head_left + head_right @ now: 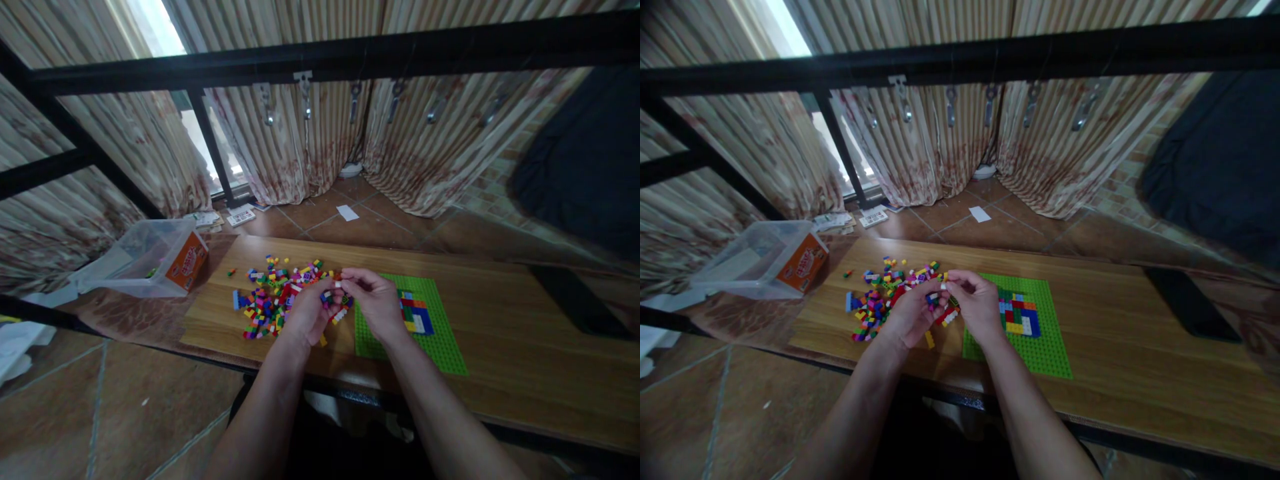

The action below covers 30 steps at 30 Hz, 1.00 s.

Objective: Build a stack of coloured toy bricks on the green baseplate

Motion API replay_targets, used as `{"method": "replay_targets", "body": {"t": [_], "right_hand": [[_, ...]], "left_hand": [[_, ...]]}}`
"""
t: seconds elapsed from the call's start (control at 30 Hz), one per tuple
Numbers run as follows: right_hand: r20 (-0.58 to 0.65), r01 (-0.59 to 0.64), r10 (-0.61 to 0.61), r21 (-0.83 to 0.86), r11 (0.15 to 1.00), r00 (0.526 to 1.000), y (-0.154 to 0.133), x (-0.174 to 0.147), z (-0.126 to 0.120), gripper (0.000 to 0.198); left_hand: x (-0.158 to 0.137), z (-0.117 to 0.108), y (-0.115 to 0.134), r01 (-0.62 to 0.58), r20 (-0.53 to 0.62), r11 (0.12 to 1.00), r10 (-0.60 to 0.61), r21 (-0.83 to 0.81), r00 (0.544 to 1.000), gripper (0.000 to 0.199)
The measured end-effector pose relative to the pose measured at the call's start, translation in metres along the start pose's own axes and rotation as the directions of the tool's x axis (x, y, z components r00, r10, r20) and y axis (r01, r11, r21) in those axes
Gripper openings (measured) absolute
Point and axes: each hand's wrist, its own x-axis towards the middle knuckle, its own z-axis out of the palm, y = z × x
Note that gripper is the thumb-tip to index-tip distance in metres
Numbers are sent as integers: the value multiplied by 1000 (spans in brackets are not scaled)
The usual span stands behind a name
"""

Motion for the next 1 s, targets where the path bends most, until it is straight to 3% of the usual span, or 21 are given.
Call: {"method": "replay_targets", "body": {"t": [0.1, 0.3, 0.53, 0.67, 0.73, 0.83, 1.0], "right_hand": [[51, 48, -45, -72, 996, 998, 0, -1, -1, 21], [137, 81, -59, -158, 984, 989, -2, -4, -1, 19], [99, -27, 23, 33, 999, 995, -8, -2, -1, 21], [54, -67, 64, 53, 996, 996, -2, 0, -4, 22], [29, -67, 68, -7, 998, 997, 3, 1, -6, 20], [71, -17, 34, -225, 974, 997, 9, -1, -5, 11], [256, 146, 25, -627, 765, 966, 12, -8, 4, 18]], "left_hand": [[-4, -1, -2, -29, 61, 993, 23, 113, 998, 16], [-4, -5, -1, -42, 48, 984, 34, 176, 998, 17], [-6, -5, 6, 113, 100, 991, -121, 77, 988, 11], [-6, -2, 10, 130, 72, 991, -127, -38, 989, 11], [-6, -1, 12, 106, 18, 990, -105, -90, 994, 16], [-5, -1, 15, 56, -66, 989, -65, -134, 996, 18], [-5, -4, 16, -16, -122, 989, -2, -148, 992, 20]]}}
